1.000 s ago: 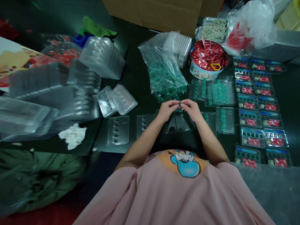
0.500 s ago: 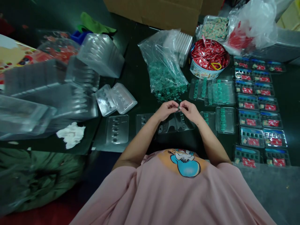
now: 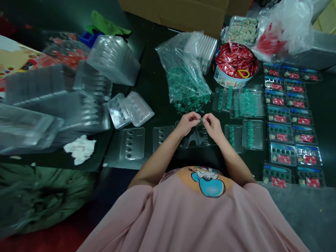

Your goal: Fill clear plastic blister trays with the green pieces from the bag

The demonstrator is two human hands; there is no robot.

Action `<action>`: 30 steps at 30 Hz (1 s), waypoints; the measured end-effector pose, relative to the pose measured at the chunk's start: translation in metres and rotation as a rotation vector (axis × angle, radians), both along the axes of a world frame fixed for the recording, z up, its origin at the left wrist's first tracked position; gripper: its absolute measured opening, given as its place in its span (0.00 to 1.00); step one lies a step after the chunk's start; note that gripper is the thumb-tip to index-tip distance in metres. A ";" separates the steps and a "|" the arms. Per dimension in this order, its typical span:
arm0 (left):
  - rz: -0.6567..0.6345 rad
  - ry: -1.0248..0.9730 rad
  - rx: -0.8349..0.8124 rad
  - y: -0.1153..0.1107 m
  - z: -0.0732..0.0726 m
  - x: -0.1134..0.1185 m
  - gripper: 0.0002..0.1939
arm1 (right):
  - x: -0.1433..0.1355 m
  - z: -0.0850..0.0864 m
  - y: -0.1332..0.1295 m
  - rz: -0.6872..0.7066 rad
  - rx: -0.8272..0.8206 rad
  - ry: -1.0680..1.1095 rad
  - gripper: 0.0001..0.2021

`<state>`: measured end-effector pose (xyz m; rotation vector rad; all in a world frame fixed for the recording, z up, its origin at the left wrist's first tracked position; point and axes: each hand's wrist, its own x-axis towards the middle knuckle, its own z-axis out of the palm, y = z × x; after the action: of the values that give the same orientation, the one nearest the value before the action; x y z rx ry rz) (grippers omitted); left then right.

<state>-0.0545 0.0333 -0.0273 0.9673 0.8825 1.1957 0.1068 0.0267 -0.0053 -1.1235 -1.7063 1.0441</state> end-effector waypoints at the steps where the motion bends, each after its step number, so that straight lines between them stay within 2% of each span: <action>1: 0.014 -0.028 -0.027 -0.001 0.000 0.002 0.10 | 0.000 0.000 -0.001 -0.003 -0.012 0.017 0.06; 7: 0.066 -0.168 -0.220 -0.004 -0.002 0.008 0.14 | -0.004 -0.008 -0.001 -0.023 -0.213 0.167 0.12; 11: 0.048 -0.165 -0.240 -0.007 -0.002 0.007 0.15 | -0.003 -0.016 0.002 -0.011 -0.316 0.264 0.15; 17: -0.006 -0.145 -0.253 -0.008 -0.002 0.000 0.16 | 0.001 -0.026 0.005 0.075 -0.399 0.341 0.14; 20: -0.032 -0.132 -0.252 -0.008 -0.005 -0.002 0.16 | 0.001 -0.022 0.005 0.099 -0.395 0.330 0.14; 26: -0.025 -0.154 -0.263 -0.008 -0.009 -0.002 0.17 | -0.002 -0.007 -0.003 0.075 -0.236 0.136 0.13; 30: -0.035 -0.178 -0.274 -0.009 -0.010 -0.001 0.17 | -0.005 -0.014 -0.011 0.101 -0.278 0.209 0.14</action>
<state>-0.0556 0.0241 -0.0369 0.6434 0.8570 1.0798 0.1022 0.0156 -0.0193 -1.0632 -1.4956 1.4441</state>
